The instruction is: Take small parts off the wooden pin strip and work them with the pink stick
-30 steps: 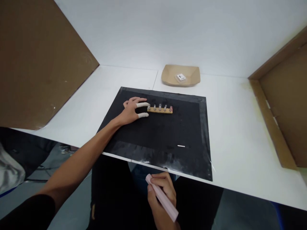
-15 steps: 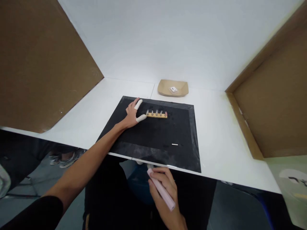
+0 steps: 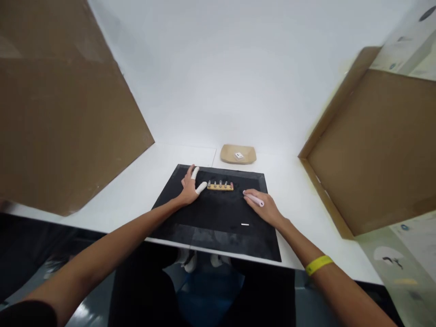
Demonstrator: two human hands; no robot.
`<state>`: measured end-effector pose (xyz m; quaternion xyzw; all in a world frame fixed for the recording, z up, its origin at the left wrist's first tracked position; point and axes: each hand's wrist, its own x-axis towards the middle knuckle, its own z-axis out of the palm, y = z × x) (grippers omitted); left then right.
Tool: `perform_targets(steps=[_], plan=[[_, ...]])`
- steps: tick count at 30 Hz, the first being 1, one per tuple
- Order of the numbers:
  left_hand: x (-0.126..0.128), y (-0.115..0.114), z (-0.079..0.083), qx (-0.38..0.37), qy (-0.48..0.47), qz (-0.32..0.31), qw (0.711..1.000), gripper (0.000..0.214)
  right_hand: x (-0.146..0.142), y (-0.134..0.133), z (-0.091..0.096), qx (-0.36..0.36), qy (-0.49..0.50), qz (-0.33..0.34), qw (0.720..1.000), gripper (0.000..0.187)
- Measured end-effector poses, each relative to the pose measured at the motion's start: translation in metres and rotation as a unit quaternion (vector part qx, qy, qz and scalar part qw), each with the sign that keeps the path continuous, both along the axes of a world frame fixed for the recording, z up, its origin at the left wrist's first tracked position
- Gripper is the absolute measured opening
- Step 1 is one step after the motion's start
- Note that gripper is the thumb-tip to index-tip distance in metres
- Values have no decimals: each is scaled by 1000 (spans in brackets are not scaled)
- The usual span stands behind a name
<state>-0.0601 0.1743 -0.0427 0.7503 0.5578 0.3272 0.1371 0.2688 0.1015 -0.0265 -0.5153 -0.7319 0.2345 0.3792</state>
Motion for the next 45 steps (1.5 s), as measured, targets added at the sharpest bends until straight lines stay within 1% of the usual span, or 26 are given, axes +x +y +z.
perform_targets(steps=[2,5,8,11,14,17,18,20,23,26,28,30,33,35,38,42,45], plan=[[0,-2,0,6,13,-6,1000,90,-3,5,-13,0,1,-20,1000,37],[-1,-6,0,18,33,-39,999,96,-9,2,-26,20,34,-84,996,44],[-1,-11,-2,38,40,-48,997,103,-11,-2,-26,17,53,-133,990,47],[-2,-13,-2,49,50,-49,996,105,-12,4,-20,-5,48,-131,990,43],[-4,-8,2,54,67,-73,994,91,-13,22,-14,-20,37,-112,993,41],[-7,5,12,60,102,-114,986,73,-14,47,-9,-18,30,-97,995,37],[-7,11,15,63,114,-124,984,72,-16,56,-8,-13,28,-96,995,35],[-5,23,20,57,126,-143,980,79,-19,72,-7,0,28,-103,994,33],[0,35,23,20,130,-195,972,69,-26,85,-8,23,35,-126,991,32],[5,39,26,-14,132,-232,964,54,-30,85,-12,38,37,-139,989,28],[7,38,28,-40,133,-253,957,52,-30,82,-14,40,33,-138,989,25],[7,38,32,-67,126,-262,954,50,-28,80,-15,43,25,-137,989,24],[7,41,35,-96,108,-264,954,37,-27,79,-16,49,15,-136,989,23],[7,43,35,-99,99,-264,954,26,-27,79,-16,57,10,-134,989,22],[9,46,32,-97,94,-261,956,16,-27,80,-16,72,-3,-130,989,22],[13,45,29,-82,92,-255,959,11,-28,80,-17,97,-15,-131,986,21],[17,43,29,-63,101,-248,961,8,-28,81,-17,112,-22,-117,987,18]])
